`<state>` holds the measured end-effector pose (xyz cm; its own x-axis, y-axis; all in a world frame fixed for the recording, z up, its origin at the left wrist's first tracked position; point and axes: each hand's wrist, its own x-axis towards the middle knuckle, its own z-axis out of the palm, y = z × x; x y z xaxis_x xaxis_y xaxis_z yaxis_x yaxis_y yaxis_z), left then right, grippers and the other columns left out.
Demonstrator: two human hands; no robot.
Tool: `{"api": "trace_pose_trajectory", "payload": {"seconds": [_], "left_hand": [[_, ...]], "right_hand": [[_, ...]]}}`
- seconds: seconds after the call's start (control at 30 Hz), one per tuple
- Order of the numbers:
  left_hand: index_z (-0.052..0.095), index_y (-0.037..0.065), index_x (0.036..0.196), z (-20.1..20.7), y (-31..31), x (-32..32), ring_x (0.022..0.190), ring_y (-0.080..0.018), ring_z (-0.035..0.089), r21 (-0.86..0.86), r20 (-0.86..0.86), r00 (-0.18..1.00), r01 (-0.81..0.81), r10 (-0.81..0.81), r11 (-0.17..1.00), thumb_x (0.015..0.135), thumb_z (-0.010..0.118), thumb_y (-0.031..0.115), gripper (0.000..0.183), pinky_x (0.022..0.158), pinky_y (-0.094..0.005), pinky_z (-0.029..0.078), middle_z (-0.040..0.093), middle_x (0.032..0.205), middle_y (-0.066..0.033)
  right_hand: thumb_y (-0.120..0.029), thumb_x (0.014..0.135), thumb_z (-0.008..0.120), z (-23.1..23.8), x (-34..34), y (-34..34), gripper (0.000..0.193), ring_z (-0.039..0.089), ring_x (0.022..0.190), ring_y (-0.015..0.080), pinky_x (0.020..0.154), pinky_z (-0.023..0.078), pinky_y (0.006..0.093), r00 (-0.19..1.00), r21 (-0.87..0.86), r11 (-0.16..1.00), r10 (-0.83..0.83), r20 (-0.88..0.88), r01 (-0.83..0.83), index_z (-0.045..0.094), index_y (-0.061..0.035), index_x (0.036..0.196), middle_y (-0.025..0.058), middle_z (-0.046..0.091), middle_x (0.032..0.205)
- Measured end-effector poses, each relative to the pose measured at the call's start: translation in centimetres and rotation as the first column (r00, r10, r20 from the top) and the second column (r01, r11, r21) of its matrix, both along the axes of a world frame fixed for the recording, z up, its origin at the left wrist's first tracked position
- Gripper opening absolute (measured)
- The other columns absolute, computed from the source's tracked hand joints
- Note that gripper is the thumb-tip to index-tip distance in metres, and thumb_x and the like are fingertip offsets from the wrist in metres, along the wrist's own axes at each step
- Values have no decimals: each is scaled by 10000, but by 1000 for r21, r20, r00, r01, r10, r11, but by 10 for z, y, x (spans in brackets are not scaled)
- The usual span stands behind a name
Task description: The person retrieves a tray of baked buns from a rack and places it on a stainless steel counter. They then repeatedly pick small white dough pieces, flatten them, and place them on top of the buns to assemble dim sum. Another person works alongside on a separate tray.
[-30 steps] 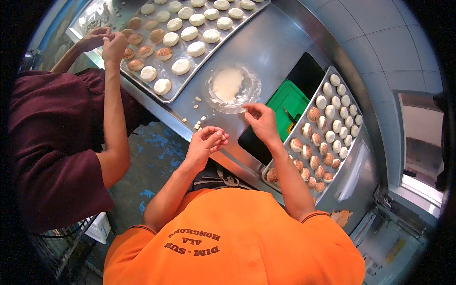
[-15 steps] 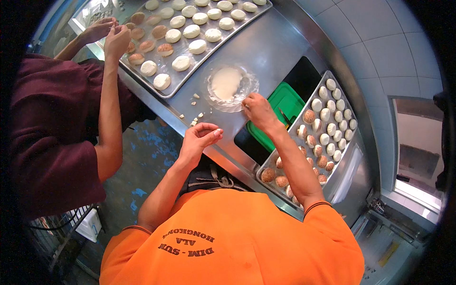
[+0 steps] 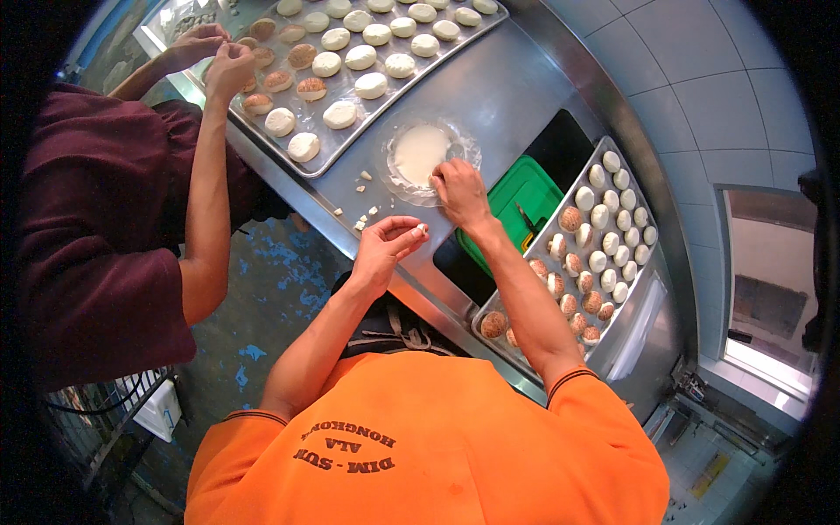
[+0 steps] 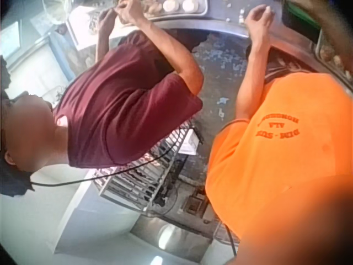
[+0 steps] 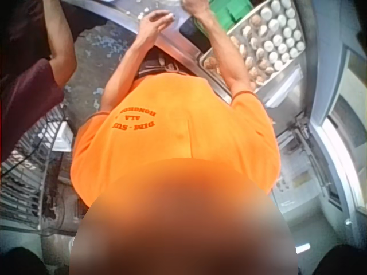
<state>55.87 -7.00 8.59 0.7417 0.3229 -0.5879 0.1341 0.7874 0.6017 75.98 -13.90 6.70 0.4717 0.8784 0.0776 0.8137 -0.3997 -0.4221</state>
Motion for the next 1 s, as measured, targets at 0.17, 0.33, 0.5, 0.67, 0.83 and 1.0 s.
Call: {"api": "trace_pose_trajectory", "payload": {"seconds": [0.17, 0.33, 0.5, 0.67, 0.83, 1.0], "left_hand": [[650, -6, 1181, 4, -4, 1, 1018, -192, 698, -90, 58, 995, -71, 77, 993, 945, 717, 81, 260, 934, -301, 556, 730, 1132, -131], [662, -2, 1171, 20, -4, 3, 1019, -194, 705, -114, 130, 984, -109, 124, 987, 943, 721, 78, 249, 924, -300, 562, 735, 1111, -124], [682, 0, 1133, 54, 3, 2, 970, -195, 721, -92, 109, 988, -101, 110, 991, 934, 724, 56, 211, 875, -300, 574, 744, 1064, -110], [714, -5, 1108, 88, -11, 29, 910, -181, 729, -47, 333, 942, 54, -35, 997, 913, 750, 63, 210, 798, -281, 582, 756, 1027, -117], [715, -17, 1094, 107, -44, 54, 907, -183, 730, 74, 311, 934, 160, -175, 984, 904, 755, 52, 206, 786, -287, 586, 755, 1025, -133], [712, -32, 1083, 114, -75, 77, 900, -186, 728, 75, 294, 921, 246, -257, 966, 903, 752, 40, 199, 783, -289, 584, 752, 1010, -148]], "right_hand": [[-192, 898, 689, 11, -1, -1, 143, 645, 948, 307, 840, 494, 435, 999, -109, 994, -9, 39, 13, 711, -59, 944, 129, 678, 963], [-168, 919, 717, 53, 7, -20, 183, 686, 902, 193, 811, 528, 331, 653, -57, 959, -233, -721, 278, 724, -36, 1045, 112, 738, 999], [-101, 939, 711, 117, -39, -53, 109, 653, 872, 116, 783, 519, 269, 428, 206, 891, 15, -904, 404, 715, -18, 1008, 59, 726, 970], [-53, 911, 726, 171, -68, -98, 115, 627, 857, 178, 745, 502, 293, 881, 402, 868, -80, -467, 292, 682, 6, 999, 83, 655, 935], [-64, 882, 759, 184, -63, -132, 138, 625, 846, 253, 728, 499, 338, 960, 498, 825, -180, -213, 265, 685, -24, 992, 99, 652, 919], [-60, 870, 764, 185, -54, -175, 148, 618, 838, 274, 731, 493, 375, 954, 548, 782, -272, -129, 297, 681, -35, 990, 98, 655, 928]]}}
